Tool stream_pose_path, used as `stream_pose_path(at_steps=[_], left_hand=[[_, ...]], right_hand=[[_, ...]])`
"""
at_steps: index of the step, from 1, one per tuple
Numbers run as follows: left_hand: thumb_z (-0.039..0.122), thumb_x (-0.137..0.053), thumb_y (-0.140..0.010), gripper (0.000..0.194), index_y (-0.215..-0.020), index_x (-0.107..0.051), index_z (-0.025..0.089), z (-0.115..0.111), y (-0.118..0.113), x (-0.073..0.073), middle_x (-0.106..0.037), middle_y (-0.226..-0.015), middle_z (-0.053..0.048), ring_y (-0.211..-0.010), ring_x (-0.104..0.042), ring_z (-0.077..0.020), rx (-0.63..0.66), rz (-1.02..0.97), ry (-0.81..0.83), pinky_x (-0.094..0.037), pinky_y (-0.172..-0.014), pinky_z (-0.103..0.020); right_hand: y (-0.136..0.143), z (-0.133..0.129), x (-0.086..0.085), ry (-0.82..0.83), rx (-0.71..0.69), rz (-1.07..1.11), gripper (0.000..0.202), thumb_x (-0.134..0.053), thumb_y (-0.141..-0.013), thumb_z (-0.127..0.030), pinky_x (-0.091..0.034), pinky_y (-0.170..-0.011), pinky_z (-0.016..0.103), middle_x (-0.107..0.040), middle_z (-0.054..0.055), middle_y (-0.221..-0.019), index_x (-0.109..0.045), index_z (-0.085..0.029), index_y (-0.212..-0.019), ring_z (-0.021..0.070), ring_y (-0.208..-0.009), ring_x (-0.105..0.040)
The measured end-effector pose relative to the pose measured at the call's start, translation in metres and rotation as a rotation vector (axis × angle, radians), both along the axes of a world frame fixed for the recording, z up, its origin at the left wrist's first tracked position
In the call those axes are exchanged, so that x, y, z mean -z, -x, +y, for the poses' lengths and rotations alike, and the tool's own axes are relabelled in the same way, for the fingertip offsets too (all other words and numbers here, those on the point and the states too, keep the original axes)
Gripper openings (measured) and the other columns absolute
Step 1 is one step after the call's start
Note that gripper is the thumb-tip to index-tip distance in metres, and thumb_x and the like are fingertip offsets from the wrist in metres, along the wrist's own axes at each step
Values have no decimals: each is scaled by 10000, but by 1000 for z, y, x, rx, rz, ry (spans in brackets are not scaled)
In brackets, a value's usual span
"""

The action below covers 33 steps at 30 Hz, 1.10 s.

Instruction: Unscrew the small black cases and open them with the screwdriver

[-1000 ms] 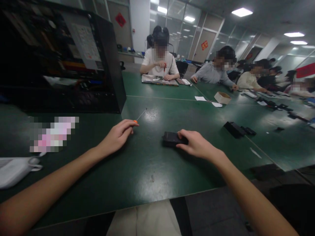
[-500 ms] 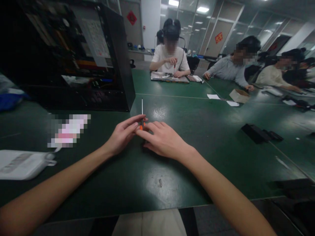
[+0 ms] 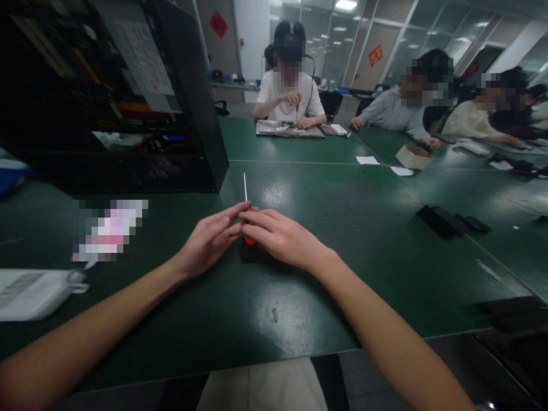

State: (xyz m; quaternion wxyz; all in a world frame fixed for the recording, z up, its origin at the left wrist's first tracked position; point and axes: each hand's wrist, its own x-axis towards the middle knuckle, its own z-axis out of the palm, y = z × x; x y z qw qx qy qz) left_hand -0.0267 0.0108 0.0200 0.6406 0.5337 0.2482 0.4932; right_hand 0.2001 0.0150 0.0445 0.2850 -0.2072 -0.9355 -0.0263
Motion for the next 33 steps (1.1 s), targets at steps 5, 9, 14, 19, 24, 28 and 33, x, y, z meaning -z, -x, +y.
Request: stream_pose_path(at_steps=[5,9,14,19,24,28,33], left_hand=[[385,-655,-983,528,-1474,-615,196,-8,-4,-1,-624,-1491,-143,-1367,-603,-327,4,-18,-22,-464,-1173,-471],[386,-652,-996,539,-1503,-576,220,-10,-4,2,-545,-1576,-120,-1461,-505,-334,-13,152,-195,-448,-1192,-447],[323,-695,-957,479,-1415,-607,214,-7,-3,6,-694,-1359,-97,-1282,-646,-276,-140,604,-572,-465,-1157,-438],[304,-708,-907,361,-1245,-703,178,-6,-4,9,-756,-1217,-82,-1103,-715,-261,-108,888,-620,-548,-1009,-412],[261,-685,-892,369,-1252,-714,187,-5,-4,8,-767,-1223,-70,-1105,-722,-254,-83,883,-618,-545,-1023,-403],[232,-663,-886,403,-1284,-708,191,-4,-4,7,-760,-1258,-72,-1154,-713,-258,-58,845,-620,-533,-1052,-404],[215,-663,-878,412,-1286,-713,191,-4,-5,7,-762,-1259,-69,-1168,-709,-257,-38,824,-572,-523,-1068,-412]], right_hand=[[1,-1,0,-140,53,-54,421,-440,-1049,-125,-571,-1067,529,-619,92,-1472,-565,-263,-1427,265,-1335,-584],[1,-1,4,-282,1,92,350,-542,-1035,-172,-605,-965,461,-687,133,-1348,-559,-201,-1383,274,-1214,-658],[-2,-5,2,-65,64,649,412,-539,-1047,-250,-626,-879,404,-707,78,-1146,-461,-262,-1451,208,-995,-715],[2,-10,-6,101,57,916,394,-472,-1079,-326,-587,-602,293,-654,18,-960,-427,-336,-1471,151,-729,-652],[3,-13,-2,171,40,834,383,-482,-1077,-379,-593,-626,294,-645,18,-987,-423,-330,-1453,141,-733,-645],[3,-14,2,202,29,790,386,-489,-1074,-353,-605,-674,324,-647,25,-1023,-423,-321,-1452,151,-773,-667],[2,-13,1,228,12,769,384,-489,-1073,-336,-609,-682,327,-657,43,-1069,-421,-299,-1449,149,-792,-680]])
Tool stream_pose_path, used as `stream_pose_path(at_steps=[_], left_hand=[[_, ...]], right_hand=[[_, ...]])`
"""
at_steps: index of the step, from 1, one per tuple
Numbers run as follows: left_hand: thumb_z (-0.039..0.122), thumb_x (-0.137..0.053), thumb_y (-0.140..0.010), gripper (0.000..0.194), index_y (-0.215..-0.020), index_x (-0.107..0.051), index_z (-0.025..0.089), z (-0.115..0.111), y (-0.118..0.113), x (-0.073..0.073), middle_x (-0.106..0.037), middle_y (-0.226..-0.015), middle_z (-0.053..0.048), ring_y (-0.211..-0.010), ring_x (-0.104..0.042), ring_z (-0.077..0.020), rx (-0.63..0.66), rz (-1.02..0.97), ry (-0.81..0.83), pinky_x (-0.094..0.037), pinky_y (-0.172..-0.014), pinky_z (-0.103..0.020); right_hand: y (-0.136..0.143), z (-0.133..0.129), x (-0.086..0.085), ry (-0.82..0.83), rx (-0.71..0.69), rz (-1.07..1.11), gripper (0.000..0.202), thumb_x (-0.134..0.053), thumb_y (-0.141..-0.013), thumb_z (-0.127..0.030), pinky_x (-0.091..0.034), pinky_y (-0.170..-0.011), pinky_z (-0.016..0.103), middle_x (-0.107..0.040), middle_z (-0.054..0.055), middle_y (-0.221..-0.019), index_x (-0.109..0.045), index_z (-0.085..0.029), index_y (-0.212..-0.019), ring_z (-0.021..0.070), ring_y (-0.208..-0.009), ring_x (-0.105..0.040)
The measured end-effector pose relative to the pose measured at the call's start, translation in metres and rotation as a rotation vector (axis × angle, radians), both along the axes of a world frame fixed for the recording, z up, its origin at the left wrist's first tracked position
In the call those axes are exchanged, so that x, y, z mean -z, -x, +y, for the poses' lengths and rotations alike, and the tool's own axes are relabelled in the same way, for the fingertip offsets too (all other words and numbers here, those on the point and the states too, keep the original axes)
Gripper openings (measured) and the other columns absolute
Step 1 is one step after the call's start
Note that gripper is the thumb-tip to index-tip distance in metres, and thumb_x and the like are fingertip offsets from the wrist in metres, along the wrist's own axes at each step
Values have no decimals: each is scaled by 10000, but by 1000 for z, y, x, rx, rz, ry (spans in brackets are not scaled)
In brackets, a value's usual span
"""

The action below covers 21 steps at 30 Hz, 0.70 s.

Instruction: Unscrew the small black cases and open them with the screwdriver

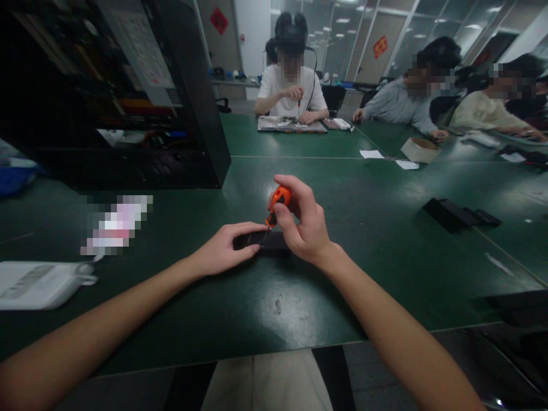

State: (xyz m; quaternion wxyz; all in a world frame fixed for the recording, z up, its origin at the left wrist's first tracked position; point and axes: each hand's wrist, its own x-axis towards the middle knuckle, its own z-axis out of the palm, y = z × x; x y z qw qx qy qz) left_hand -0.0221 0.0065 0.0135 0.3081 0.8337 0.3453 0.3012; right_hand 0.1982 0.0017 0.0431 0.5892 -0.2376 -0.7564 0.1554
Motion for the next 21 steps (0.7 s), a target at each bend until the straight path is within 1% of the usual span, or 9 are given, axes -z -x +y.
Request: stream_pose_path(at_steps=[5,11,15,21], left_hand=[[215,-660,-872,403,-1270,-722,198,0,0,-2,-767,-1250,-63,-1162,-711,-259,8,5,26,-526,-1063,-412],[213,-658,-877,412,-1285,-714,194,0,1,-5,-761,-1265,-63,-1166,-707,-255,20,16,26,-522,-1065,-405],[231,-659,-889,411,-1294,-712,196,0,2,-4,-754,-1286,-65,-1192,-698,-262,19,25,34,-516,-1076,-408],[233,-659,-896,419,-1311,-704,200,1,2,-3,-753,-1283,-60,-1177,-700,-252,22,37,11,-519,-1066,-393]], right_hand=[[-1,1,-1,-7,6,2,387,-504,-1068,-326,-613,-679,326,-650,30,-1027,-436,-303,-1449,149,-791,-679],[0,1,-2,-29,-51,24,405,-520,-1061,-278,-612,-684,322,-648,16,-1019,-449,-324,-1457,142,-791,-675],[-1,1,-1,-26,-40,0,401,-509,-1067,-303,-615,-677,324,-653,23,-1021,-435,-316,-1460,149,-805,-680],[-1,-1,-2,-22,-25,-18,393,-503,-1068,-322,-612,-689,325,-663,38,-1082,-423,-300,-1452,148,-814,-688]])
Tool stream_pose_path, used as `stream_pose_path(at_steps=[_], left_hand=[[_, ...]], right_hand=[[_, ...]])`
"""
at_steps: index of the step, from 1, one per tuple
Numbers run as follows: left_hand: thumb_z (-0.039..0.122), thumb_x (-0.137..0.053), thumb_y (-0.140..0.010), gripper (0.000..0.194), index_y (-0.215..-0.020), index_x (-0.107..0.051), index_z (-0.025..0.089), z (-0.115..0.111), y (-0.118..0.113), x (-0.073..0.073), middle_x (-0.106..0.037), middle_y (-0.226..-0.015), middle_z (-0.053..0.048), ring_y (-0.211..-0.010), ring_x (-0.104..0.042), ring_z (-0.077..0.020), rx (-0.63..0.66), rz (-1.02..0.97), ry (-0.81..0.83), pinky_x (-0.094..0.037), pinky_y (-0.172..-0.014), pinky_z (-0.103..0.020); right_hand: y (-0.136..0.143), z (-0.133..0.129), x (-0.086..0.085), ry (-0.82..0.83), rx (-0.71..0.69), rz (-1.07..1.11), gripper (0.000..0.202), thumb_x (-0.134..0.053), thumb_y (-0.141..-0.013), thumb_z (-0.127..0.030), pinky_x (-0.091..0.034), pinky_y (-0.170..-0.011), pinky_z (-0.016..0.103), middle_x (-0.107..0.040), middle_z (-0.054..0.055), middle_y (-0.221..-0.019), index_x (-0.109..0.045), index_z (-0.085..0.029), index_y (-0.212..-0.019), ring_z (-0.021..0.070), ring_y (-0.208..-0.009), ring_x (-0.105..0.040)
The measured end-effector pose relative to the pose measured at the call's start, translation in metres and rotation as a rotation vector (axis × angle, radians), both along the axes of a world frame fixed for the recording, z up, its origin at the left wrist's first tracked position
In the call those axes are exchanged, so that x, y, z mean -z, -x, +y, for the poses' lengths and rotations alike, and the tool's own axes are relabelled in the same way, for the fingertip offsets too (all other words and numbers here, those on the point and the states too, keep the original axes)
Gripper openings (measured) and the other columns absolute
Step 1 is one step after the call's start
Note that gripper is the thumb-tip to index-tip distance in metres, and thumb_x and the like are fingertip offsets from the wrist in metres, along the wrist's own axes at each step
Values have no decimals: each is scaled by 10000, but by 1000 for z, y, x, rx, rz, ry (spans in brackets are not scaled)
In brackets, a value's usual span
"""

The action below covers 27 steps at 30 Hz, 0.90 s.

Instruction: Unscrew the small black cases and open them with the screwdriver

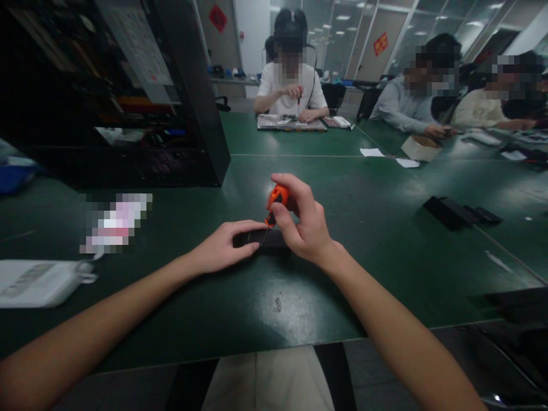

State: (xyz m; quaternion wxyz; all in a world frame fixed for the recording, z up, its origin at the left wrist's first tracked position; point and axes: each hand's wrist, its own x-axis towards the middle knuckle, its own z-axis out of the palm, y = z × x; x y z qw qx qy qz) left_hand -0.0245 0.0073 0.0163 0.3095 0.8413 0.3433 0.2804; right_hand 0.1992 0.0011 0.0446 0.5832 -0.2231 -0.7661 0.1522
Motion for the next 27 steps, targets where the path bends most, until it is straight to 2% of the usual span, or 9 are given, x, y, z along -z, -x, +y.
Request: stream_pose_path(at_steps=[8,12,14,16,18,21,24,26,27], left_hand=[[236,-653,-899,412,-1307,-707,220,-1,0,-1,-756,-1275,-54,-1177,-702,-261,2,9,-10,-524,-1076,-410],[234,-651,-898,417,-1311,-707,216,0,-1,-2,-756,-1279,-59,-1180,-703,-264,2,15,-3,-525,-1075,-406],[235,-653,-894,419,-1308,-707,207,0,-1,-2,-753,-1285,-64,-1184,-702,-267,-1,12,-9,-524,-1073,-407],[230,-654,-892,418,-1306,-706,202,0,-1,-1,-754,-1285,-66,-1177,-703,-266,2,10,-12,-528,-1064,-402],[220,-653,-892,414,-1302,-708,202,0,-1,-1,-761,-1269,-65,-1152,-711,-264,6,11,-14,-536,-1044,-400],[215,-666,-886,408,-1290,-718,200,0,-1,-2,-769,-1249,-68,-1139,-717,-272,-7,3,-20,-538,-1040,-411],[223,-675,-886,419,-1303,-716,197,-1,-1,-1,-764,-1269,-77,-1158,-715,-281,-24,-1,3,-531,-1063,-430],[235,-672,-896,424,-1316,-712,192,-1,-1,-1,-755,-1293,-89,-1169,-713,-289,-20,2,15,-529,-1070,-447],[240,-672,-900,420,-1315,-713,188,0,-1,0,-751,-1301,-96,-1174,-711,-293,-20,0,16,-528,-1071,-456]], right_hand=[[5,-2,1,127,149,19,404,-515,-1054,-420,-601,-670,327,-645,57,-1102,-421,-290,-1425,158,-794,-679],[-1,-3,-9,144,61,-12,344,-536,-1036,-348,-576,-677,309,-651,28,-1035,-447,-273,-1360,140,-755,-653],[-5,-6,-22,141,-28,-79,264,-536,-1008,-269,-554,-684,297,-658,12,-983,-471,-251,-1263,137,-755,-644],[-8,-9,-42,134,-45,-224,175,-576,-947,-214,-516,-676,277,-667,4,-934,-511,-227,-1109,132,-740,-629],[-6,-12,-64,107,19,-425,114,-647,-899,-225,-463,-654,262,-663,-6,-836,-554,-201,-961,125,-697,-607],[4,-12,-95,44,113,-721,178,-645,-946,-284,-406,-652,273,-641,0,-698,-622,-167,-814,128,-655,-585],[13,-11,-118,22,83,-911,137,-572,-958,-154,-430,-742,290,-735,62,-896,-706,-143,-935,164,-805,-645],[15,-12,-128,34,-13,-986,244,-599,-911,-93,-449,-785,289,-749,84,-1085,-716,-150,-1117,184,-920,-666],[16,-13,-131,50,-52,-1022,278,-626,-901,-100,-453,-779,286,-748,85,-1105,-715,-159,-1158,188,-929,-669]])
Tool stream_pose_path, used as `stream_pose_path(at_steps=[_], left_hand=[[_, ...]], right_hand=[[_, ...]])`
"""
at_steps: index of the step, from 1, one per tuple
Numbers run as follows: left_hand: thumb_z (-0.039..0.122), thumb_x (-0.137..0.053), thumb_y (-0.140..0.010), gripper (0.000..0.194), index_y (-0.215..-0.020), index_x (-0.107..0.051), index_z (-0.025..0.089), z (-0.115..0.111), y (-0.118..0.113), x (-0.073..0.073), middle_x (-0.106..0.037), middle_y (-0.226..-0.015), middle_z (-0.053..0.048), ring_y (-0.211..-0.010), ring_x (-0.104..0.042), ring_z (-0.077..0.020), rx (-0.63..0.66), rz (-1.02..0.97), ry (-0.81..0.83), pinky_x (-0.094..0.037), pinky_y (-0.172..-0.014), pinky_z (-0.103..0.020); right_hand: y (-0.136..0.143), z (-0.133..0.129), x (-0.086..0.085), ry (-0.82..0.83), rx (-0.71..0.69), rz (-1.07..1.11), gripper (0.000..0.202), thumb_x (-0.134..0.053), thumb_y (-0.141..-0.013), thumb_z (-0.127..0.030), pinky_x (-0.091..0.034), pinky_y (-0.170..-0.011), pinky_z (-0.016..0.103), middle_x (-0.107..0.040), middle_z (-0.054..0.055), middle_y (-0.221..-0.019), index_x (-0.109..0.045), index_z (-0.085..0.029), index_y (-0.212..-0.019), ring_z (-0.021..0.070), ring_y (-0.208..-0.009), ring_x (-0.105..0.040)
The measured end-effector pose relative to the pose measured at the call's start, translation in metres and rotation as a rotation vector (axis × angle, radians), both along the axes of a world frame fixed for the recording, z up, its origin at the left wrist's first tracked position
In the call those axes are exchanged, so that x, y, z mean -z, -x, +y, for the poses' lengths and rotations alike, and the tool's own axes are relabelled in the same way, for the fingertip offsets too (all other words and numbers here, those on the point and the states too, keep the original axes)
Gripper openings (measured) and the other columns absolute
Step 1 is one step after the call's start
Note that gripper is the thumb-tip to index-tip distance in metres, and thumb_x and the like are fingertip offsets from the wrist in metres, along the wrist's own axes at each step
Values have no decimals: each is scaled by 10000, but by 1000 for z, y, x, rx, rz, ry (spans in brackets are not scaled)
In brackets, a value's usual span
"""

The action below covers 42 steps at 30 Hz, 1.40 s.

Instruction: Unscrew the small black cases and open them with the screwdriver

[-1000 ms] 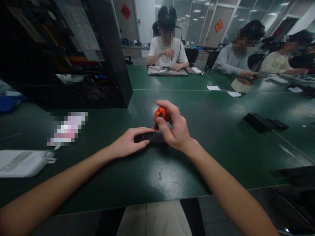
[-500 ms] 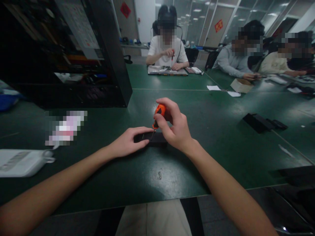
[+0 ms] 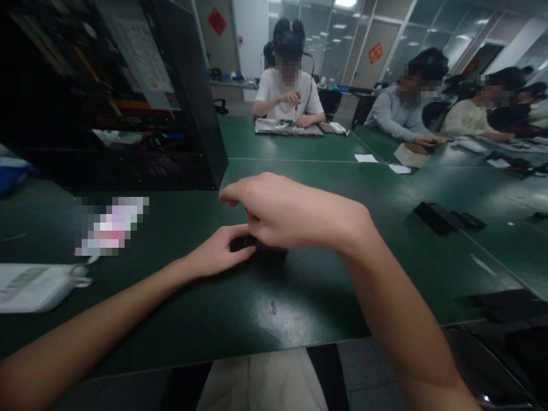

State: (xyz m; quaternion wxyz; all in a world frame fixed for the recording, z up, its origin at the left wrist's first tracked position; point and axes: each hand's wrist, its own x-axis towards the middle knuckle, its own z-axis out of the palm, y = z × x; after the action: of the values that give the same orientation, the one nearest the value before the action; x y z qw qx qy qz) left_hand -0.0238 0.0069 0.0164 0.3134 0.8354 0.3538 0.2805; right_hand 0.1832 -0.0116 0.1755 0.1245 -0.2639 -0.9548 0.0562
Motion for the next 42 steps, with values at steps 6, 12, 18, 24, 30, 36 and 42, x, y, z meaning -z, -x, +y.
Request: stream_pose_path(at_steps=[6,12,18,24,30,36,42], left_hand=[[227,-671,-901,403,-1302,-716,208,2,1,1,-748,-1305,-84,-1229,-688,-290,34,-11,-38,-505,-1111,-461],[257,-674,-915,385,-1293,-721,196,0,2,-1,-759,-1270,-95,-1137,-720,-287,16,18,-31,-549,-1036,-445],[242,-675,-914,398,-1309,-713,228,1,2,0,-759,-1267,-68,-1157,-708,-272,21,23,-53,-534,-1061,-423],[220,-672,-909,433,-1340,-701,221,0,2,-2,-745,-1304,-82,-1168,-704,-275,27,15,-40,-525,-1076,-446],[228,-672,-903,427,-1329,-703,204,0,1,-2,-742,-1311,-92,-1208,-691,-287,15,22,-25,-516,-1088,-451],[217,-673,-908,379,-1284,-712,199,-2,1,-3,-737,-1297,-88,-1204,-686,-276,24,-13,-70,-515,-1088,-439],[265,-644,-993,188,-1092,-786,190,-12,-7,-11,-777,-1174,-78,-1107,-721,-239,-23,-205,-84,-547,-1035,-383]], right_hand=[[8,0,2,-110,258,-58,209,-690,-940,-290,-364,-614,306,-655,67,-703,-734,-151,-790,169,-646,-588],[4,2,-3,50,-1,-88,204,-651,-871,-63,-400,-698,267,-725,49,-977,-740,-191,-1002,164,-855,-622],[-9,1,-4,10,150,-91,155,-666,-950,-239,-339,-603,296,-642,24,-722,-727,-177,-823,137,-624,-535],[-8,6,-5,3,-5,-102,94,-679,-886,-126,-392,-699,282,-703,50,-939,-744,-184,-921,171,-837,-594],[-3,9,-2,-14,23,-73,117,-631,-910,-97,-380,-686,287,-679,50,-880,-726,-164,-896,159,-789,-583],[-5,12,-2,10,24,-124,103,-635,-908,-116,-392,-718,292,-676,45,-900,-719,-172,-927,164,-827,-582],[2,15,2,9,98,-91,105,-630,-894,-109,-364,-676,293,-684,51,-833,-717,-164,-875,155,-753,-570]])
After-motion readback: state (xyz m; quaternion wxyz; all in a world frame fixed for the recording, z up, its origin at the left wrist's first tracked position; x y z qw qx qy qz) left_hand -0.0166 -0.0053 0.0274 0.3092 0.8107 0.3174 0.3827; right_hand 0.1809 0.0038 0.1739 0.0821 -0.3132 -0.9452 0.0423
